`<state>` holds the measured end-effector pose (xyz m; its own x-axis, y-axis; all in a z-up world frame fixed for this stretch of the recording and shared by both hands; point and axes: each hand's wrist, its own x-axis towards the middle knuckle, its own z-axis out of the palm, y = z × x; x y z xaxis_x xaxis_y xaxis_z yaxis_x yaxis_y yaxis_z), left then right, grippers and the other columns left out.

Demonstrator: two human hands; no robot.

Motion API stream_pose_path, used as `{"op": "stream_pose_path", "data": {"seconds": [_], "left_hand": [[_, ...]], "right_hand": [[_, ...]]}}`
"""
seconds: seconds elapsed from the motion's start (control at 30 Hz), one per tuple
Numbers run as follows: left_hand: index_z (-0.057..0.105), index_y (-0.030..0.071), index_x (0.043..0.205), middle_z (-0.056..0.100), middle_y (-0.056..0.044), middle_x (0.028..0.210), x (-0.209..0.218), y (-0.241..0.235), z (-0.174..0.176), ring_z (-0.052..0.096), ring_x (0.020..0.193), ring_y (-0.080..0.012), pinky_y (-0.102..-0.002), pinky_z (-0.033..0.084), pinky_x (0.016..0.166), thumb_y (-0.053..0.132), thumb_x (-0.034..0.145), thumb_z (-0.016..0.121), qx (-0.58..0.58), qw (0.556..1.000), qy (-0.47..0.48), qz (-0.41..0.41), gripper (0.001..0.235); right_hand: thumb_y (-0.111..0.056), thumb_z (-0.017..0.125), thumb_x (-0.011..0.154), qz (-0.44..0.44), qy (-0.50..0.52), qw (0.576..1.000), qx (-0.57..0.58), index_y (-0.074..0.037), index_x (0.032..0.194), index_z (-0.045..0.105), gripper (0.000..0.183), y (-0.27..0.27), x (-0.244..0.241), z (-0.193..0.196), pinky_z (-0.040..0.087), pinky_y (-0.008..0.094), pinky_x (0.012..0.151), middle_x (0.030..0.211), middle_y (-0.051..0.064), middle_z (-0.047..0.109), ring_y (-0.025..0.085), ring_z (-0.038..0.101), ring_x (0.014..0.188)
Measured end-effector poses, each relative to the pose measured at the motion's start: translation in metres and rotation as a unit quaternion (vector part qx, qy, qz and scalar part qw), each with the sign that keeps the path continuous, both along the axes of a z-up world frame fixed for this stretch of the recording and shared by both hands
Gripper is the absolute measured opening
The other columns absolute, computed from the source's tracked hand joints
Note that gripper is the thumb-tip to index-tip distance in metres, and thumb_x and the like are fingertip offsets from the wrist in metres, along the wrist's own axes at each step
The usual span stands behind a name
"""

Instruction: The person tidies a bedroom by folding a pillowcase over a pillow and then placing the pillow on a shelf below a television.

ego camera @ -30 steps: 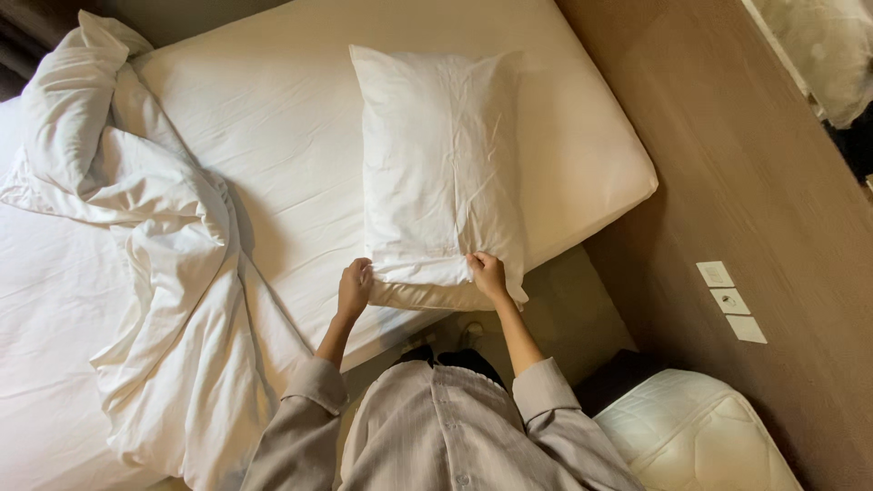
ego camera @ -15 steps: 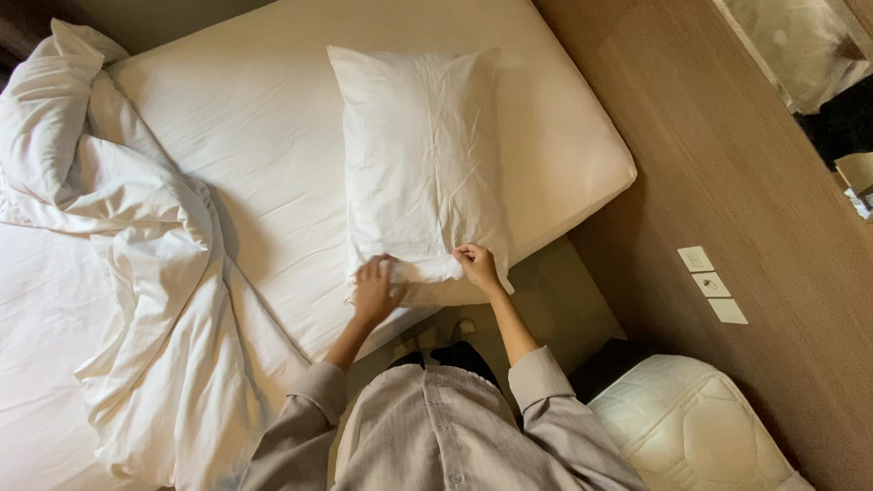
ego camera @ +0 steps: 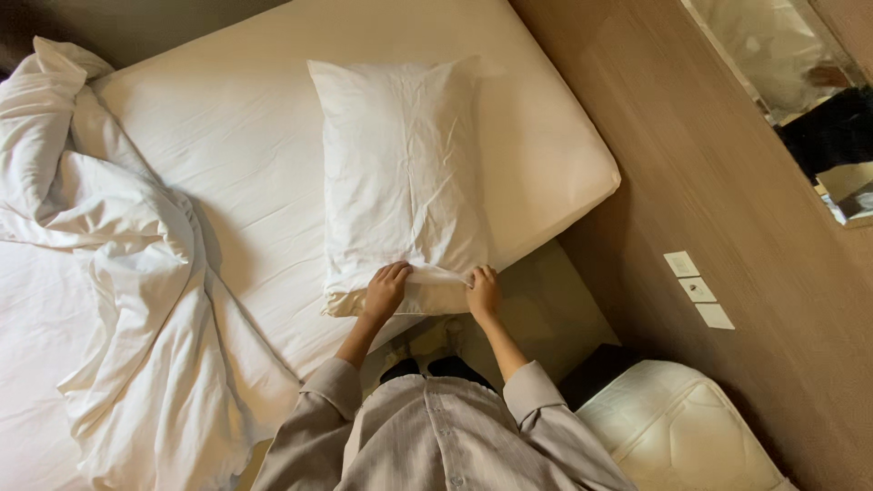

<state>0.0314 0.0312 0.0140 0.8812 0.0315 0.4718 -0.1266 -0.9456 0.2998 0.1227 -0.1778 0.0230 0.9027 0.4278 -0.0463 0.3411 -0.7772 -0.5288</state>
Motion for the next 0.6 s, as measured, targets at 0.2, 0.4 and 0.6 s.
{"op": "stream_pose_path", "data": {"seconds": [0.2,0.4,0.6], "left_hand": [[0.066,0.018,0.104,0.07,-0.001,0.109,0.003,0.0,-0.003,0.069,0.111,-0.0185,-0.032,0.051,0.097,0.006,0.093,0.051,0.003,0.999,0.014,0.029,0.022],[0.068,0.017,0.103,0.072,-0.003,0.104,0.0,0.011,0.001,0.071,0.106,-0.0222,-0.035,0.051,0.098,0.0,0.084,0.053,-0.029,0.995,0.065,0.064,0.029],[0.07,0.021,0.093,0.073,-0.001,0.091,0.001,0.04,0.005,0.074,0.096,-0.0235,-0.036,0.055,0.088,0.001,0.08,0.056,-0.063,0.983,0.115,0.129,0.028]], "right_hand": [[-0.008,0.063,0.081,-0.184,0.013,0.982,0.042,-0.014,0.077,0.075,0.014,-0.028,0.02,-0.027,0.055,0.043,0.071,0.081,0.012,0.07,0.036,0.071,0.084],[-0.008,0.054,0.071,-0.198,0.208,0.938,0.196,-0.015,0.076,0.08,0.028,-0.021,0.052,-0.038,0.047,0.005,0.057,0.062,-0.004,0.07,-0.002,0.063,0.062],[-0.014,0.046,0.051,-0.029,0.467,0.848,0.249,-0.013,0.058,0.061,0.017,-0.008,0.089,-0.027,0.035,0.026,0.05,0.058,-0.006,0.043,0.013,0.045,0.054]]}}
